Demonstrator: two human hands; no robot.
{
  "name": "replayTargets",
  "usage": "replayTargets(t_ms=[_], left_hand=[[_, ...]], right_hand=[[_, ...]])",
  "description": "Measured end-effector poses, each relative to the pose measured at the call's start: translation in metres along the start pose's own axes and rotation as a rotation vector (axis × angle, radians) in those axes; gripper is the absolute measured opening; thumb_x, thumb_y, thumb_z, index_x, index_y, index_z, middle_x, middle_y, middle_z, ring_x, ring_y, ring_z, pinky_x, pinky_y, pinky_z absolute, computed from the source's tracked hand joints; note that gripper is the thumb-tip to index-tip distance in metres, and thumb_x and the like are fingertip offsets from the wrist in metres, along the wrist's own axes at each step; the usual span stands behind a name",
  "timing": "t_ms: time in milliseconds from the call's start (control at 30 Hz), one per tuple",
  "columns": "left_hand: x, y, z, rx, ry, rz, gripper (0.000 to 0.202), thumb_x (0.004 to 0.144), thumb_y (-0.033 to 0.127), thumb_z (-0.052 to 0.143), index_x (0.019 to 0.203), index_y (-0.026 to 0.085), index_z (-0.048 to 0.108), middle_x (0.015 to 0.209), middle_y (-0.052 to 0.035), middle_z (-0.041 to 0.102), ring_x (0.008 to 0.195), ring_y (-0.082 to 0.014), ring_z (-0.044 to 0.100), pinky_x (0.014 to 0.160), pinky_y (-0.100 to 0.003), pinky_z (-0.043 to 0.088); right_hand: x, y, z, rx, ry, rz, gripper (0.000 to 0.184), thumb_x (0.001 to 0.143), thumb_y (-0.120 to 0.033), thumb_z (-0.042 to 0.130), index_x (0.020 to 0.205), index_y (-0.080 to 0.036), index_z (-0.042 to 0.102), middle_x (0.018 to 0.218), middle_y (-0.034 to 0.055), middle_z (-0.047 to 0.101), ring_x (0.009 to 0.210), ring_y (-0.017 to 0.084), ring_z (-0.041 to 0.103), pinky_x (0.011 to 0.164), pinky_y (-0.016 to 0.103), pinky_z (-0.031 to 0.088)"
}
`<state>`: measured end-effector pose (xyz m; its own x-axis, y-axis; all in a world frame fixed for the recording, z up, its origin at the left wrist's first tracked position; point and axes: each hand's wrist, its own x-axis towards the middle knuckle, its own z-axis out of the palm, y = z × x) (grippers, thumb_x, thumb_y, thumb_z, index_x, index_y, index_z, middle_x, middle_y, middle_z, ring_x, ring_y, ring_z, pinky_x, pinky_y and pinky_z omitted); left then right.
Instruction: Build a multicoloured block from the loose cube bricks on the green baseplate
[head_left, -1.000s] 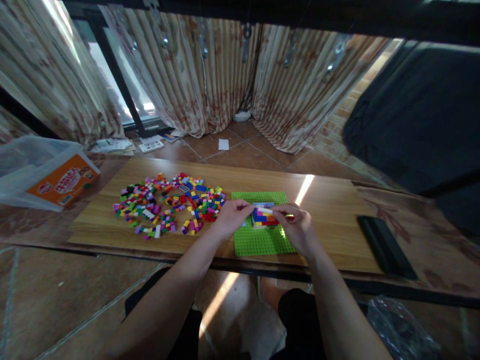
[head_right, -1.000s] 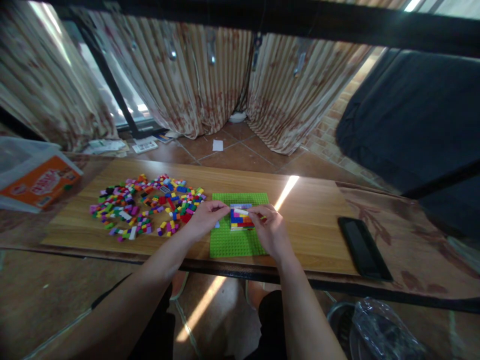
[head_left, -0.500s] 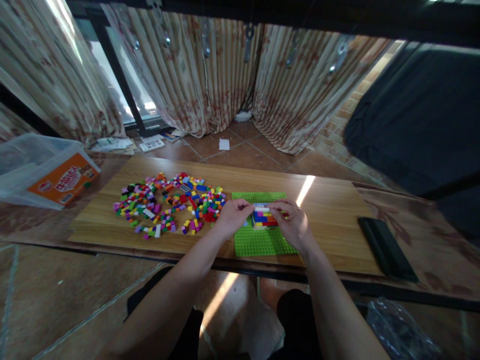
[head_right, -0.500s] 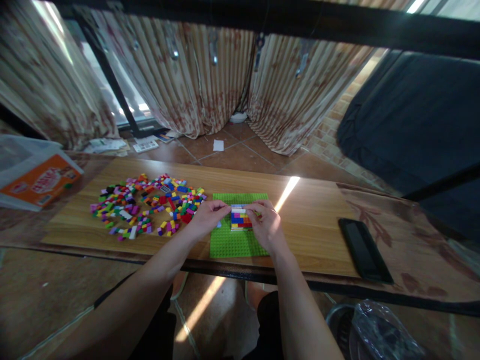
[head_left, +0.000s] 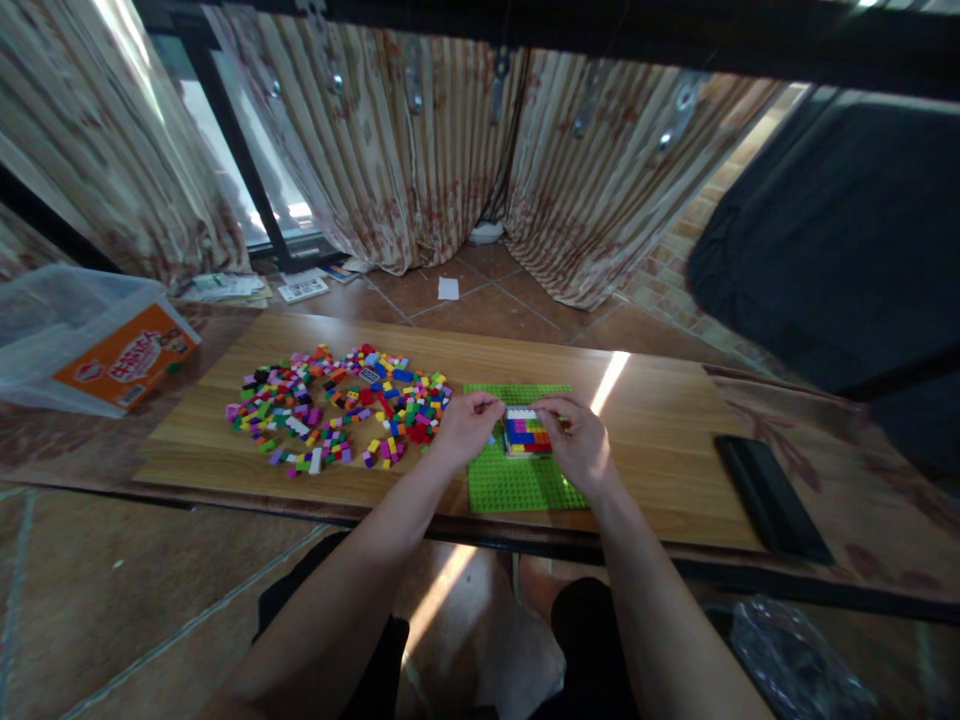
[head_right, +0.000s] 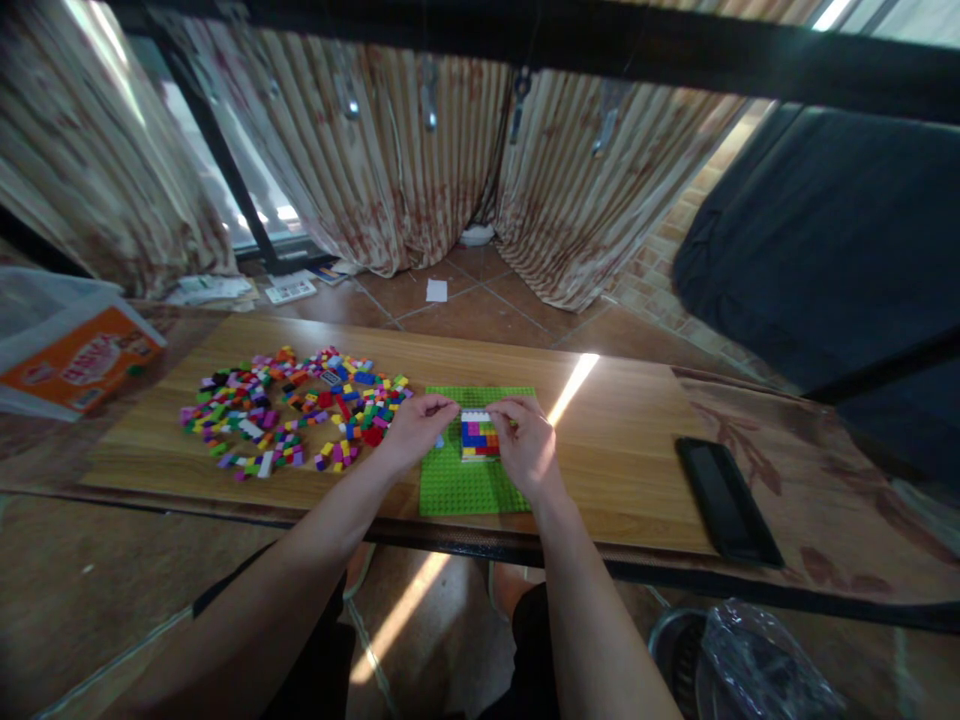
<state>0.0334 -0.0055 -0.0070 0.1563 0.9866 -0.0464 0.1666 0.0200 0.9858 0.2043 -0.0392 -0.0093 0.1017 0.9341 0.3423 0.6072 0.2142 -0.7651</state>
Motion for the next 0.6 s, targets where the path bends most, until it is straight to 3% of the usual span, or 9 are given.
replayTargets(t_ms=[300,600], left_hand=[[-0.002,0.001,0.001,-0.012,-0.014,-0.026,0.016,0.077,0.026,0.059,0.072,0.013,0.069,0.057,0.0021,0.058,0.054,-0.0097,0.047,0.054,-0.022,0.036],[0.006,-0.009,0.004,0.006,0.001,0.044,0.024,0.081,0.031,0.057,0.083,0.015,0.075,0.067,-0.0001,0.066,0.061,-0.0120,0.053,0.056,-0.022,0.037]], right_hand=[[-0.002,0.007,-0.005,0.029,-0.066,-0.035,0.018,0.085,-0.031,0.057,0.089,-0.023,0.072,0.104,0.0065,0.064,0.093,0.019,0.062,0.074,0.033,0.053],[0.006,0.007,0.003,0.051,-0.008,0.017,0.017,0.082,-0.031,0.058,0.086,-0.023,0.073,0.099,0.0060,0.066,0.090,0.020,0.063,0.073,0.033,0.054]])
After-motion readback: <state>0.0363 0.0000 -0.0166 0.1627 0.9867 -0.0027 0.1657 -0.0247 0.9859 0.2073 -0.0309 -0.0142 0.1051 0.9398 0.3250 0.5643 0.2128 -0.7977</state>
